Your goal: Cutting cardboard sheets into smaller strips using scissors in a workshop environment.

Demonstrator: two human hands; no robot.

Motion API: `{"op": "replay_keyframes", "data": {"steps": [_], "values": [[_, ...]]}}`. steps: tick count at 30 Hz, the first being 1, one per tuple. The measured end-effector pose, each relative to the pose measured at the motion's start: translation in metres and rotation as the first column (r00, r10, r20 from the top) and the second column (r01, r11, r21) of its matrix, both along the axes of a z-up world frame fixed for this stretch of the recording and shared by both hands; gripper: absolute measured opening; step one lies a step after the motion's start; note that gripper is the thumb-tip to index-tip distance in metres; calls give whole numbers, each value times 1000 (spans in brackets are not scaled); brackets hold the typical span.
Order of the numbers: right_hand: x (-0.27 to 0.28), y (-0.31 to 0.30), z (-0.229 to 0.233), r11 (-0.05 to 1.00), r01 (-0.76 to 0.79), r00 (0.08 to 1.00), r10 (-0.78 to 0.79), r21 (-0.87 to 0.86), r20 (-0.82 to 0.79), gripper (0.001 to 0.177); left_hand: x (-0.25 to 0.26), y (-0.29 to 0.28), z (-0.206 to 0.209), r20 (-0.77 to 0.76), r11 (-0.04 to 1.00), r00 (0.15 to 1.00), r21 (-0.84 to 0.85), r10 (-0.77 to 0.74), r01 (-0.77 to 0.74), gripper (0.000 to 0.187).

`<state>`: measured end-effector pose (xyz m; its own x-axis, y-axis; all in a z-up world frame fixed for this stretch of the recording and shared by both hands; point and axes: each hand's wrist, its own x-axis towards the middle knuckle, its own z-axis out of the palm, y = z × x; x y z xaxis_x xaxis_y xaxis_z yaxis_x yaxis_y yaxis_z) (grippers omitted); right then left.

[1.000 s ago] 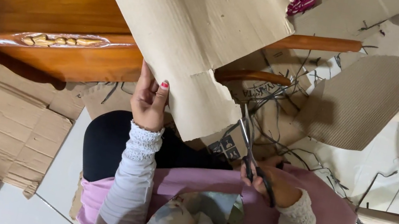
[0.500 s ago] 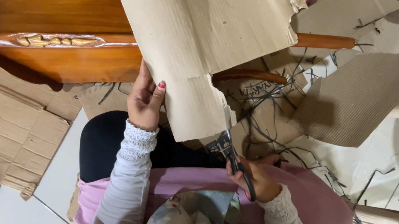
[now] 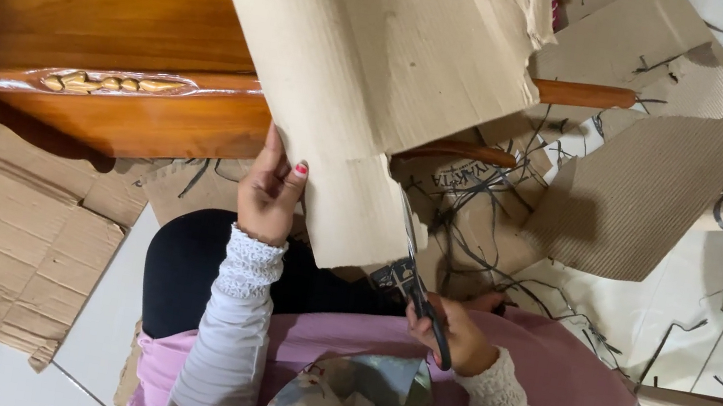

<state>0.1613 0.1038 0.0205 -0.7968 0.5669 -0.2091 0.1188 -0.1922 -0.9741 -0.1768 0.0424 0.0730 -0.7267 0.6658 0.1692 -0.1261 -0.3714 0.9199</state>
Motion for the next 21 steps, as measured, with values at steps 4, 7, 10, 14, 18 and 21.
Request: {"op": "replay_keyframes", "data": {"steps": [4, 7, 10, 14, 18, 21], "values": [[1, 4, -14, 995, -44, 999, 41, -91, -34, 33, 12, 4, 2, -37, 998, 997, -22, -61, 60, 66], [-1, 4, -7, 999, 19, 998, -17, -43, 56, 34, 12, 5, -3, -21, 997, 997, -29, -79, 78, 66], [1, 6, -17, 997, 71, 984, -72, 9, 162, 39, 13, 6, -7, 4, 995, 996, -26, -95, 95, 66], [-8, 4, 4, 999, -6, 993, 0, 50, 120, 44, 10, 5, -8, -3, 995, 995, -22, -97, 97, 66], [-16, 4, 30, 993, -104, 994, 102, 57, 36, 58, 20, 8, -3, -27, 992, 992, -27, -125, 124, 66], [-14, 10, 22, 979, -203, 979, 204, 36, -17, 61, 25, 9, -8, -26, 984, 984, -17, -178, 178, 66]]}}
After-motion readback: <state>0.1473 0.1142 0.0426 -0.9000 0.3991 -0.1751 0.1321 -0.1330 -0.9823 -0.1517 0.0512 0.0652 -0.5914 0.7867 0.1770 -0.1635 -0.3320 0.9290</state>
